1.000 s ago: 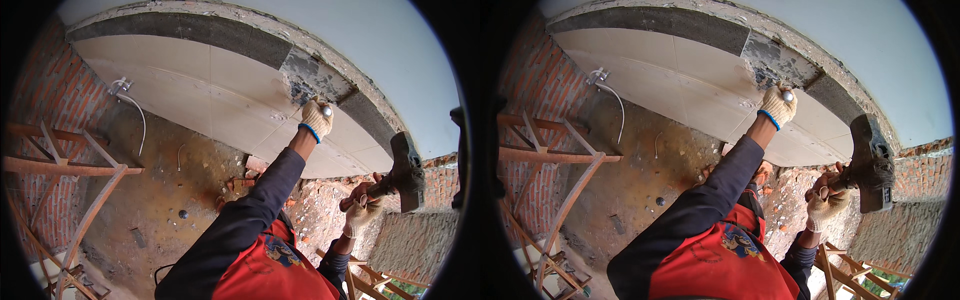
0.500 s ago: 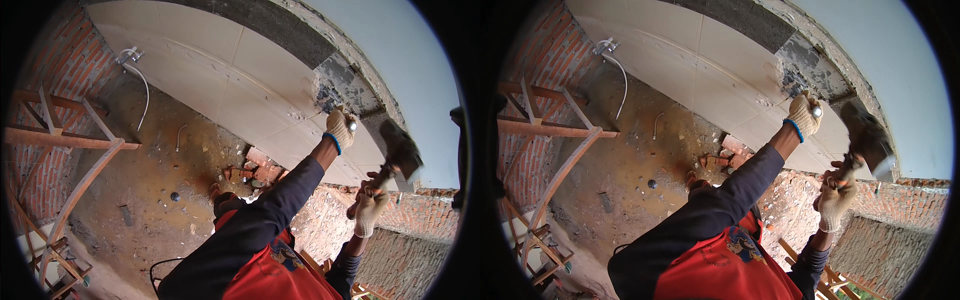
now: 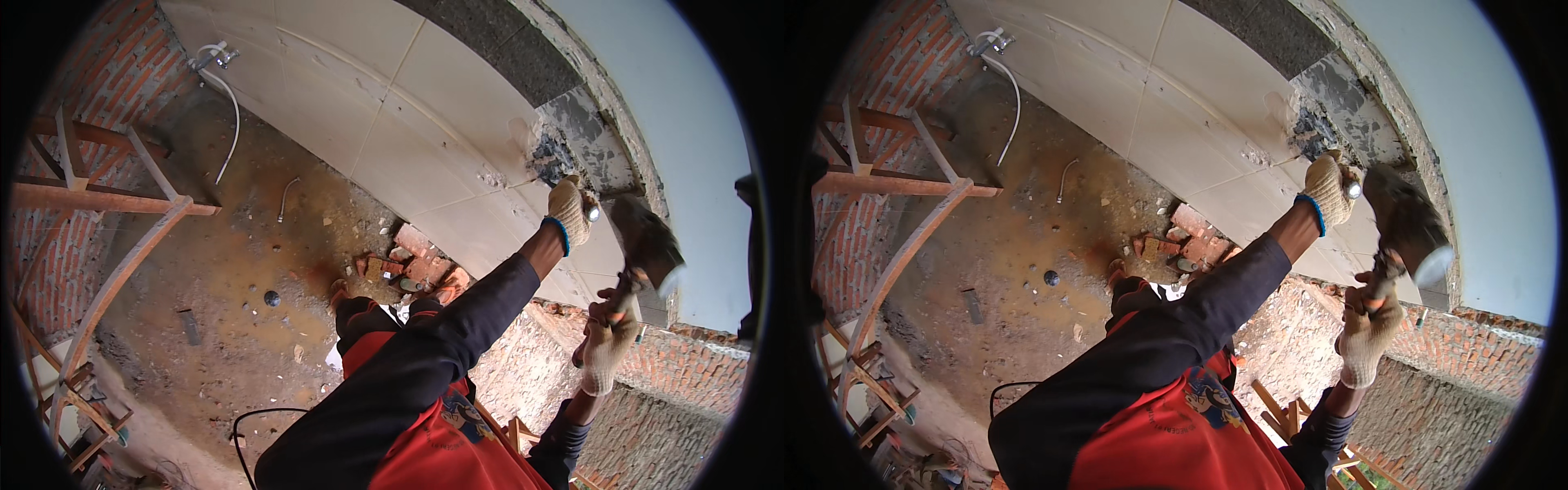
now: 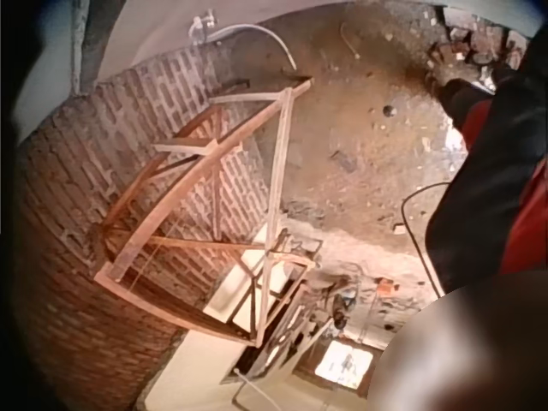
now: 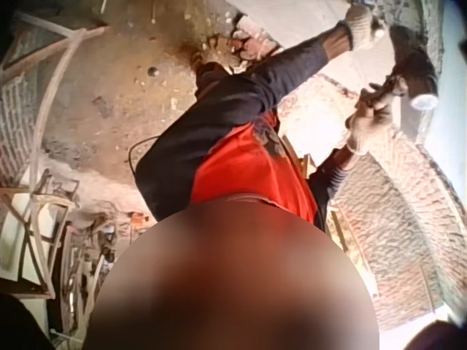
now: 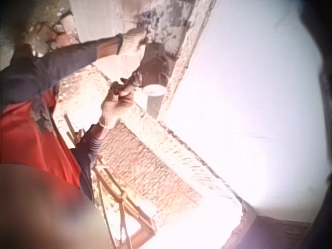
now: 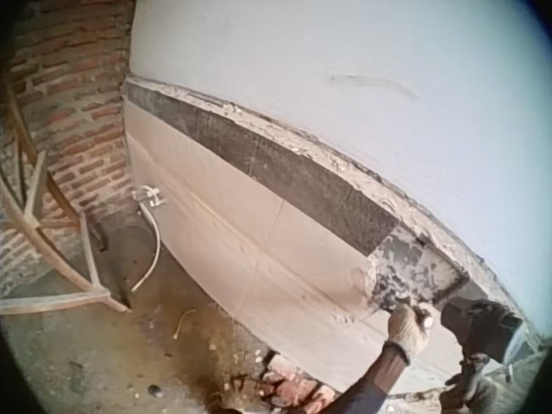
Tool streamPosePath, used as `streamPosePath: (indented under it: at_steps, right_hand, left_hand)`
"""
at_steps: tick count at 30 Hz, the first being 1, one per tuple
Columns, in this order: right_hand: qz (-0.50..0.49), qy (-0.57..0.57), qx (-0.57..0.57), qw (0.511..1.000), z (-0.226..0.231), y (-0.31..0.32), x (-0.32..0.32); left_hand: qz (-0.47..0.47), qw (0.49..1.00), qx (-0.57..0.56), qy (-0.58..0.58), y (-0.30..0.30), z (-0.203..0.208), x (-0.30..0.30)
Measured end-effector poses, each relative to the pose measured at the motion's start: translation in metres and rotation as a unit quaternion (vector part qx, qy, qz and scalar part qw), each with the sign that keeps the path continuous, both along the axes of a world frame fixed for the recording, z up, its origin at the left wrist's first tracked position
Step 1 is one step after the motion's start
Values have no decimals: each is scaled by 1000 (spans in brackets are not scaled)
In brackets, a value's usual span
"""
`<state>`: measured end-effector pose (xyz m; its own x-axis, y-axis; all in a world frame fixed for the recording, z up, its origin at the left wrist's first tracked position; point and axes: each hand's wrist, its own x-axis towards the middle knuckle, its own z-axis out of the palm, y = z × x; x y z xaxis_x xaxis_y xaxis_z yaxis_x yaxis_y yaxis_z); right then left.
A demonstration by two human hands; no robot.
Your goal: The person uses a hammer and chisel to remove tiles from a curved wall. They repeatedly strike the chisel to break and pry off tile sections, then briefly rinse the area with a hose before resuming chipping.
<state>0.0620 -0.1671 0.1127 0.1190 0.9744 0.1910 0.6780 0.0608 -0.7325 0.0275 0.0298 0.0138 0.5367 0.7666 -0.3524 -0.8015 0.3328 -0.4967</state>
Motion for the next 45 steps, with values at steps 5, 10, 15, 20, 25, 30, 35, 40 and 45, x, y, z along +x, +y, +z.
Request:
streamPosePath:
  at_steps: [5,10,15,20,25,30,35,40,45]
  right_hand:
    - [-39,123,77,989,-8,-2,2]
    - [-25,-115,-79,990,-34,20,19]
    - [-36,2,-57,998,-11,-12,30]
    - [-61,21,174,983,-14,-13,31]
    - [-22,-26,-93,995,-51,14,35]
    - [-55,97,-32,993,-25,-13,35]
    - [126,106,222,961,12,-8,28]
    - [18,-123,133,983,-39,26,21]
    - [-60,74,-60,994,-31,5,31]
  left_hand:
    - [12,1000,-25,6,-3,-1,2]
    - [-9,1000,19,7,-13,-5,1]
    - [-25,998,3,53,-13,-4,-1]
    - [-1,1000,10,19,-9,-1,-4]
    - [-51,998,33,16,-11,1,-9]
    - [-27,997,9,72,-14,2,-10]
    - [-6,999,8,33,-6,-3,-7]
    - [-64,996,34,-51,2,-7,-1]
    - [-47,998,39,9,1,-6,-5]
